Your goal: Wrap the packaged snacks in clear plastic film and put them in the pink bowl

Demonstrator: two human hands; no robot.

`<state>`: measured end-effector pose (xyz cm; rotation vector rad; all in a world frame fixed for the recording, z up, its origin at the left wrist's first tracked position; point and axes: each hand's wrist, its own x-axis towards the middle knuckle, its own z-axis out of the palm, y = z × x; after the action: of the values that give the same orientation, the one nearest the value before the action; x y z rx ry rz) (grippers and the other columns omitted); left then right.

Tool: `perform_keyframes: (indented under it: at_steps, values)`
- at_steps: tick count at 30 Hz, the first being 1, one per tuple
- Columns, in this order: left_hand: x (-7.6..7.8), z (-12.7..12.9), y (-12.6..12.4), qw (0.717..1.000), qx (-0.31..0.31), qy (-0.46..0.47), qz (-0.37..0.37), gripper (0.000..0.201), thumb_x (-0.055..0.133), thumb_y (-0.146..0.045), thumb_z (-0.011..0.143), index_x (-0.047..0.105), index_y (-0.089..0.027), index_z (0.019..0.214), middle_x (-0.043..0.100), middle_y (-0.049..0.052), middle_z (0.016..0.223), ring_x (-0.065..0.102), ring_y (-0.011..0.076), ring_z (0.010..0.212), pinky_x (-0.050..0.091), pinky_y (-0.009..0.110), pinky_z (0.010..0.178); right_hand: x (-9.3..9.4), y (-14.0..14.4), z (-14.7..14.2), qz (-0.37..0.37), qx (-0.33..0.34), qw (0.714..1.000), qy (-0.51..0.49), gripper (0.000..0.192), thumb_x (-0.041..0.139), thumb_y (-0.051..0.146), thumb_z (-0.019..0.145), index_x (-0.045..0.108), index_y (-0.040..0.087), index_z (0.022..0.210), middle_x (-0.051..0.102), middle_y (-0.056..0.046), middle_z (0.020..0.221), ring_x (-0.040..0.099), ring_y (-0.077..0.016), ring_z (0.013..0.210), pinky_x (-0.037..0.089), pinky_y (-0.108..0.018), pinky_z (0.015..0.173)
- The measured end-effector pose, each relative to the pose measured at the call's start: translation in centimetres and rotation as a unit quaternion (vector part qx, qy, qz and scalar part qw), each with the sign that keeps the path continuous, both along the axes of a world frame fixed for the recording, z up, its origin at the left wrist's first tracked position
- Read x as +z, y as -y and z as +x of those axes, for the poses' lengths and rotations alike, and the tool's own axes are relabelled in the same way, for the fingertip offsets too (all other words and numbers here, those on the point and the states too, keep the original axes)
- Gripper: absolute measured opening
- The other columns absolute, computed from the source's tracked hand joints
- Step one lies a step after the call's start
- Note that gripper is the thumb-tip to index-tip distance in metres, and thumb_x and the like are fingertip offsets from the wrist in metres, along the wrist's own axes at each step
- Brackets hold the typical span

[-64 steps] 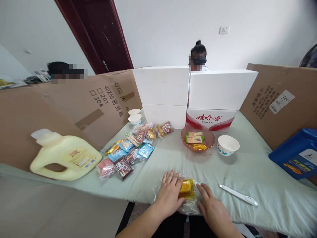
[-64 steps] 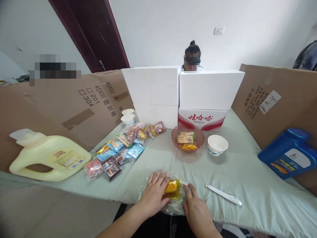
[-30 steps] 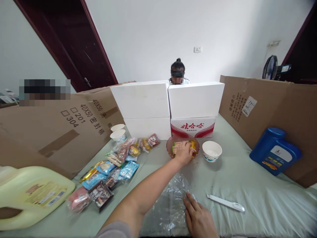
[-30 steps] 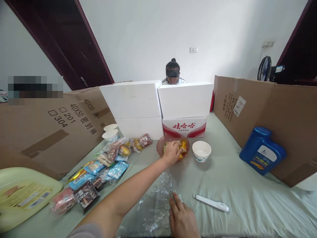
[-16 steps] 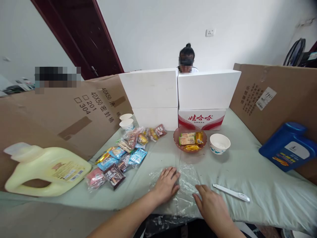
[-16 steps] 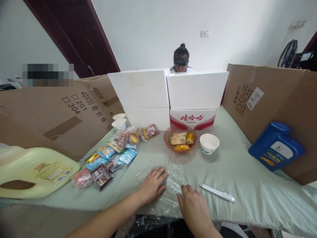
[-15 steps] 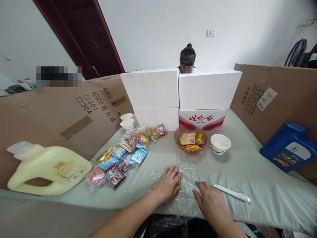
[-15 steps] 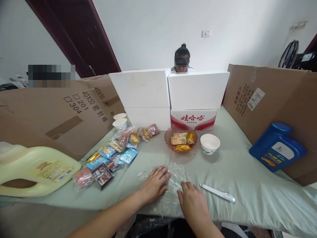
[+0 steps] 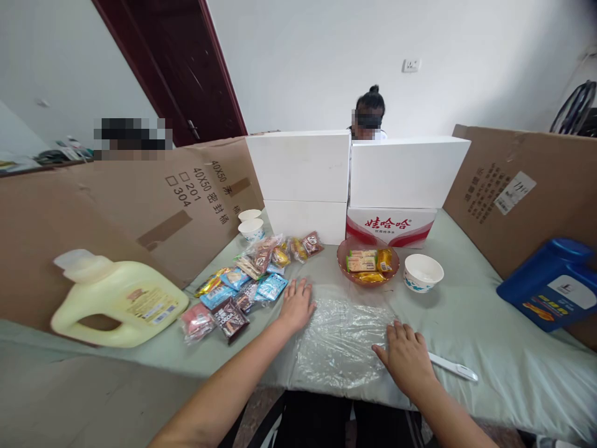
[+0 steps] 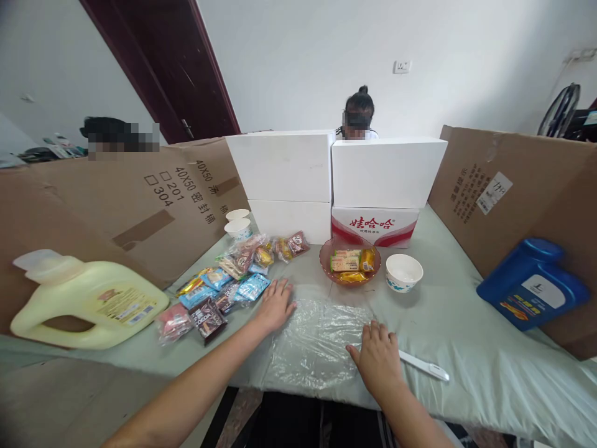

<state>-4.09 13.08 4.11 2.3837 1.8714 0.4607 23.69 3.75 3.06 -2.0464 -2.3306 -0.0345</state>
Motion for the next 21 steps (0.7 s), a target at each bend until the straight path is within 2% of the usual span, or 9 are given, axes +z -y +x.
perform_keyframes:
  at_steps: [2, 4, 5, 7, 9, 12, 15, 18, 21]
  values:
    - [1.0, 0.4, 1.7, 0.999, -0.014, 0.033, 0.018, 0.031, 0.051, -0.027, 0.090, 0.061, -0.015, 0.118, 0.057, 0.015, 0.124, 0.048, 0.0298, 0.122, 0.036, 0.048, 0.104, 0.5, 0.7, 0.2, 0.001, 0.058, 0.997, -0.042, 0.053, 0.053, 0.048, 0.088, 0.058, 0.013, 0.128, 0.054, -0.019, 0.134, 0.049, -0.0357, 0.123, 0.036, -0.051, 0.099]
    - [1.7, 1.1, 4.5, 0.991, -0.103, 0.088, 0.002, 0.026, 0.048, -0.031, 0.093, 0.063, -0.018, 0.110, 0.062, 0.010, 0.111, 0.054, 0.0239, 0.109, 0.044, 0.039, 0.096, 0.8, 1.5, 0.6, -0.026, 0.138, 0.986, -0.092, 0.062, 0.060, 0.053, 0.083, 0.052, 0.019, 0.134, 0.052, -0.015, 0.138, 0.047, -0.0327, 0.125, 0.034, -0.050, 0.103]
    - [1.8, 1.4, 6.0, 0.980, -0.153, 0.122, -0.018, 0.028, 0.052, -0.036, 0.091, 0.062, -0.019, 0.111, 0.062, 0.009, 0.109, 0.055, 0.0232, 0.105, 0.045, 0.038, 0.094, 0.8, 1.9, 0.9, -0.042, 0.166, 0.979, -0.109, 0.069, 0.065, 0.053, 0.078, 0.049, 0.021, 0.137, 0.051, -0.013, 0.139, 0.047, -0.0321, 0.125, 0.035, -0.049, 0.103]
    - [1.7, 1.5, 9.0, 0.968, -0.199, 0.135, -0.067, 0.048, 0.069, -0.045, 0.078, 0.059, -0.020, 0.118, 0.062, 0.008, 0.110, 0.055, 0.0256, 0.103, 0.045, 0.040, 0.092, 0.4, 2.8, 1.6, -0.064, 0.182, 0.973, -0.125, 0.078, 0.073, 0.046, 0.070, 0.046, 0.023, 0.139, 0.053, -0.012, 0.137, 0.050, -0.0315, 0.121, 0.038, -0.047, 0.101]
    - [1.0, 0.9, 11.2, 0.970, -0.190, 0.107, -0.107, 0.052, 0.078, -0.041, 0.068, 0.062, -0.020, 0.113, 0.063, 0.007, 0.103, 0.056, 0.0271, 0.099, 0.045, 0.042, 0.090, 0.0, 3.9, 2.4, -0.065, 0.171, 0.974, -0.130, 0.070, 0.073, 0.031, 0.071, 0.048, 0.023, 0.137, 0.060, -0.010, 0.126, 0.054, -0.0292, 0.113, 0.042, -0.044, 0.096]
    - [0.1, -0.5, 12.9, 0.971, -0.171, 0.099, -0.132, 0.007, 0.064, -0.016, 0.078, 0.064, -0.019, 0.084, 0.062, 0.004, 0.083, 0.056, 0.0221, 0.085, 0.046, 0.037, 0.081, -0.1, 5.4, 3.3, -0.049, 0.171, 0.974, -0.140, 0.045, 0.061, 0.015, 0.079, 0.058, 0.025, 0.123, 0.066, -0.006, 0.101, 0.058, -0.0243, 0.097, 0.045, -0.040, 0.087]
    - [-0.1, -1.7, 13.5, 0.960, -0.168, 0.180, -0.137, 0.015, 0.050, -0.007, 0.081, 0.059, -0.019, 0.078, 0.061, 0.004, 0.085, 0.056, 0.0190, 0.086, 0.045, 0.032, 0.080, 0.4, 6.2, 3.7, -0.046, 0.194, 0.966, -0.162, 0.023, 0.056, 0.014, 0.082, 0.064, 0.025, 0.101, 0.065, -0.005, 0.093, 0.058, -0.0231, 0.092, 0.045, -0.040, 0.084]
    - [0.3, -2.3, 13.7, 0.925, -0.153, 0.303, -0.171, 0.008, 0.051, -0.012, 0.083, 0.055, -0.019, 0.079, 0.062, 0.005, 0.097, 0.057, 0.0185, 0.095, 0.044, 0.032, 0.086, 0.7, 6.4, 4.4, -0.048, 0.206, 0.955, -0.206, 0.017, 0.059, 0.015, 0.078, 0.063, 0.024, 0.092, 0.065, -0.005, 0.105, 0.056, -0.0249, 0.107, 0.039, -0.047, 0.097]
    - [0.7, -2.4, 13.6, 0.869, -0.118, 0.419, -0.234, 0.007, 0.054, -0.023, 0.085, 0.050, -0.019, 0.080, 0.065, 0.004, 0.091, 0.061, 0.0174, 0.089, 0.046, 0.031, 0.082, 0.4, 6.5, 5.7, -0.071, 0.186, 0.944, -0.264, 0.015, 0.059, 0.021, 0.079, 0.064, 0.024, 0.093, 0.065, -0.006, 0.114, 0.053, -0.0258, 0.117, 0.033, -0.049, 0.106]
